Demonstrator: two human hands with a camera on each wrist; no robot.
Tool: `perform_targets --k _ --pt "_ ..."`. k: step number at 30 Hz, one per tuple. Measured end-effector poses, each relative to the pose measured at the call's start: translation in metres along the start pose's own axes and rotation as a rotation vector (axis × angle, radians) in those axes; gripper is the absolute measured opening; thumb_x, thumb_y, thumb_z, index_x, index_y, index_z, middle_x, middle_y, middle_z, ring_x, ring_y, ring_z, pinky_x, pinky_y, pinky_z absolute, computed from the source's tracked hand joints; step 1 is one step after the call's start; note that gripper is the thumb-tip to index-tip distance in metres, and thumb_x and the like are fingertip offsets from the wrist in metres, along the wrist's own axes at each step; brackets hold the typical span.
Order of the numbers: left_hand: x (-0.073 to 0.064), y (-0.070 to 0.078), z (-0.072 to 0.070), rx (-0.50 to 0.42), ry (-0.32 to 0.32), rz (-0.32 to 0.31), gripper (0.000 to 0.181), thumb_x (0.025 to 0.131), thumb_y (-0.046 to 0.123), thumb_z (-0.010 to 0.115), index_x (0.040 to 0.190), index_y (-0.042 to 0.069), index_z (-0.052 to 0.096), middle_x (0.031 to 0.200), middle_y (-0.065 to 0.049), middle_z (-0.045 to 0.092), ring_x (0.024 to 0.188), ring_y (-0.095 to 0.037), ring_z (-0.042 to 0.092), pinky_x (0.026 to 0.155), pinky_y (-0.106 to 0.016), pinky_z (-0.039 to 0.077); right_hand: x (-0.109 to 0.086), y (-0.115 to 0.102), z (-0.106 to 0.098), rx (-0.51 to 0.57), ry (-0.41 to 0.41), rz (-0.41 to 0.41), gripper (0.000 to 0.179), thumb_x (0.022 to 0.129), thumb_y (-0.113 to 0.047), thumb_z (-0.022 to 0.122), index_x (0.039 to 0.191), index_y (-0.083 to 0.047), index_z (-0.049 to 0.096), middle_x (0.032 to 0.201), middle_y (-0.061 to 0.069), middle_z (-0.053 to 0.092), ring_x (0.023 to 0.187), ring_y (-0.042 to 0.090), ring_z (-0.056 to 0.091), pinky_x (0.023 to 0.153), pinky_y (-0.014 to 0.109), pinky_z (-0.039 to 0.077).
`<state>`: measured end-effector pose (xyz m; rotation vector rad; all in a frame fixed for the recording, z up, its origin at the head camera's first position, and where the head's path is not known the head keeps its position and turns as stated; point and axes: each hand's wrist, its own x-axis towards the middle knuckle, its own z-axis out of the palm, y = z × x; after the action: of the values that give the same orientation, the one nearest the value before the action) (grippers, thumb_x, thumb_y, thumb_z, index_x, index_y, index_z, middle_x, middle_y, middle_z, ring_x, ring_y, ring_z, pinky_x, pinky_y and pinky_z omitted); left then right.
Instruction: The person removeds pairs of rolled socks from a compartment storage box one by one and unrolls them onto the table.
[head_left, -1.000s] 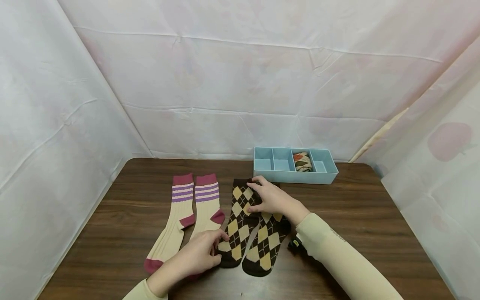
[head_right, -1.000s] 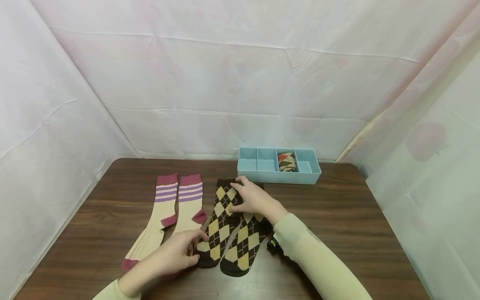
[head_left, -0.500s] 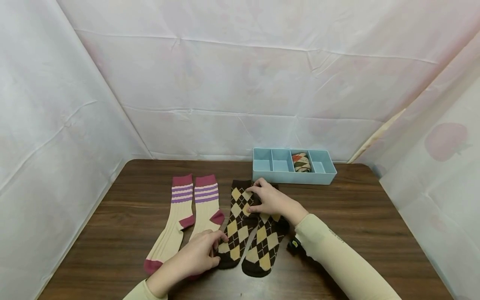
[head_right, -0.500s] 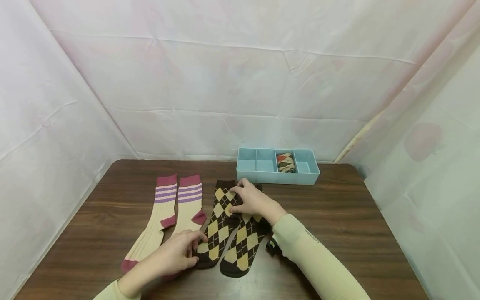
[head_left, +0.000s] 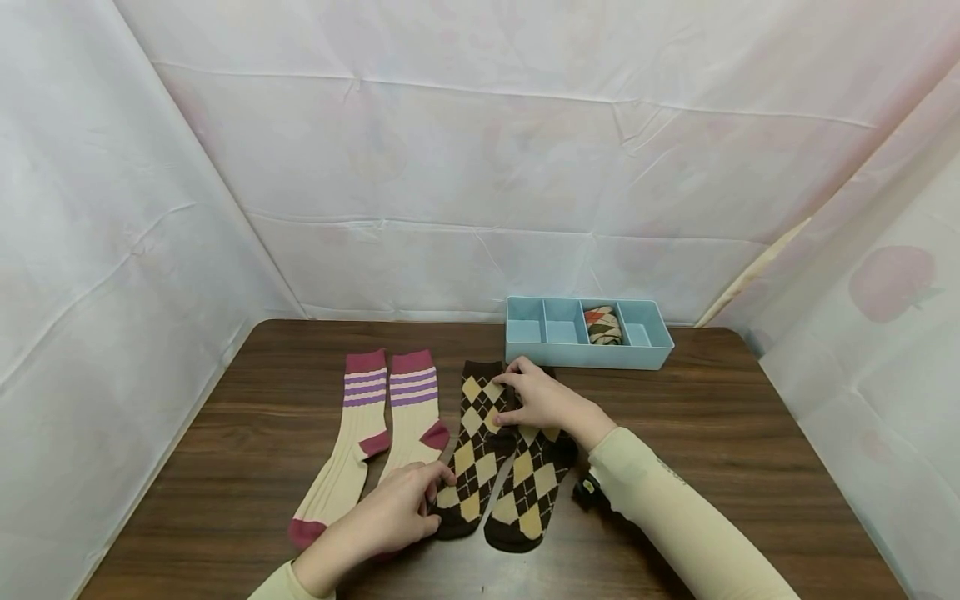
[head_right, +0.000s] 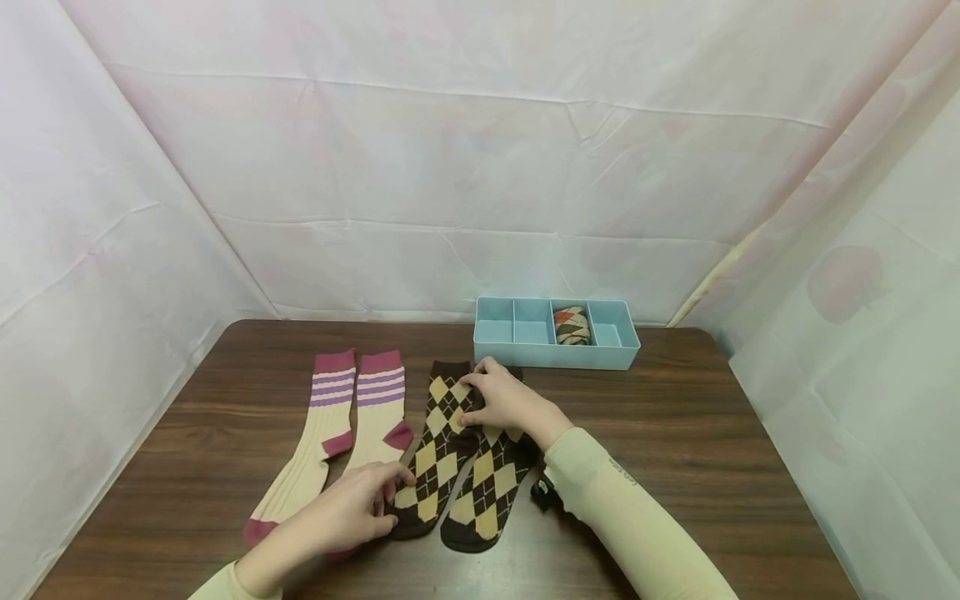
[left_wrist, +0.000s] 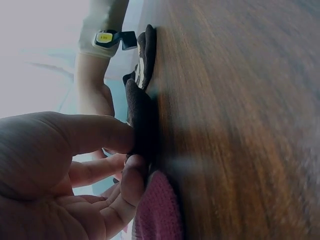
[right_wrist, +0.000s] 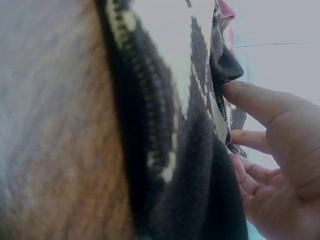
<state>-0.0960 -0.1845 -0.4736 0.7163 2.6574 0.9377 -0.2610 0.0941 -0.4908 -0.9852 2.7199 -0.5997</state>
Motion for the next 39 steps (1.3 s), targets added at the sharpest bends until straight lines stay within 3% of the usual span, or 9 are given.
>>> perform_targets --k 7,14,21,25,31,39 --pt "-0.001 -0.002 0.001 0.001 -0.002 -0.02 0.052 0.082 0.001 0.089 0.129 0.01 0.068 0.086 0.008 0.057 0.073 -0.001 0.052 0.072 -0.028 0.046 0.0 0.001 0.001 0.01 -0.002 0.011 0.072 0.095 -0.046 0.087 0.152 -0.009 0.063 0.137 0.012 0.052 0.099 0.017 0.052 0.086 0.038 0.05" --pt "-0.001 -0.002 0.0 -0.01 -0.004 -0.001 0.053 0.082 0.002 0.09 0.128 0.01 0.068 0.086 0.008 0.057 0.073 -0.002 0.052 0.07 -0.029 0.046 -0.001 0.0 0.001 0.016 0.004 0.011 0.072 0.095 -0.045 0.088 0.152 -0.009 0.063 0.136 0.012 0.052 0.099 0.018 0.051 0.087 0.038 0.049" --pt "0.004 -0.004 -0.007 -0.059 -0.067 -0.001 0.047 0.086 0.007 0.09 0.128 0.01 0.069 0.087 0.005 0.059 0.069 -0.002 0.053 0.067 -0.028 0.048 -0.005 -0.001 -0.001 0.002 -0.009 -0.01 0.069 0.099 -0.045 0.083 0.153 -0.009 0.062 0.14 0.015 0.051 0.109 0.022 0.053 0.09 0.041 0.051" --pt "0.007 -0.006 -0.014 -0.071 -0.089 -0.008 0.035 0.089 0.012 0.089 0.119 0.009 0.072 0.085 0.003 0.062 0.07 -0.004 0.055 0.068 -0.028 0.049 -0.013 -0.003 -0.006 0.032 -0.005 -0.037 0.066 0.1 -0.041 0.082 0.153 -0.008 0.062 0.142 0.016 0.05 0.109 0.022 0.055 0.091 0.042 0.051" --pt "0.022 -0.006 -0.029 -0.071 -0.055 -0.029 0.021 0.093 0.018 0.087 0.109 0.009 0.075 0.088 0.003 0.065 0.079 -0.008 0.06 0.069 -0.029 0.052 -0.025 0.0 -0.017 0.065 0.013 -0.11 0.061 0.101 -0.031 0.082 0.152 -0.004 0.061 0.14 0.015 0.051 0.105 0.021 0.06 0.091 0.041 0.054" --pt "0.055 -0.01 -0.047 -0.177 0.002 -0.039 0.028 0.099 0.014 0.08 0.122 0.002 0.072 0.094 0.002 0.069 0.083 -0.016 0.067 0.071 -0.029 0.056 -0.038 0.012 -0.035 0.046 0.036 -0.174 0.054 0.101 -0.024 0.081 0.148 -0.002 0.064 0.137 0.013 0.057 0.115 0.029 0.068 0.099 0.044 0.058"
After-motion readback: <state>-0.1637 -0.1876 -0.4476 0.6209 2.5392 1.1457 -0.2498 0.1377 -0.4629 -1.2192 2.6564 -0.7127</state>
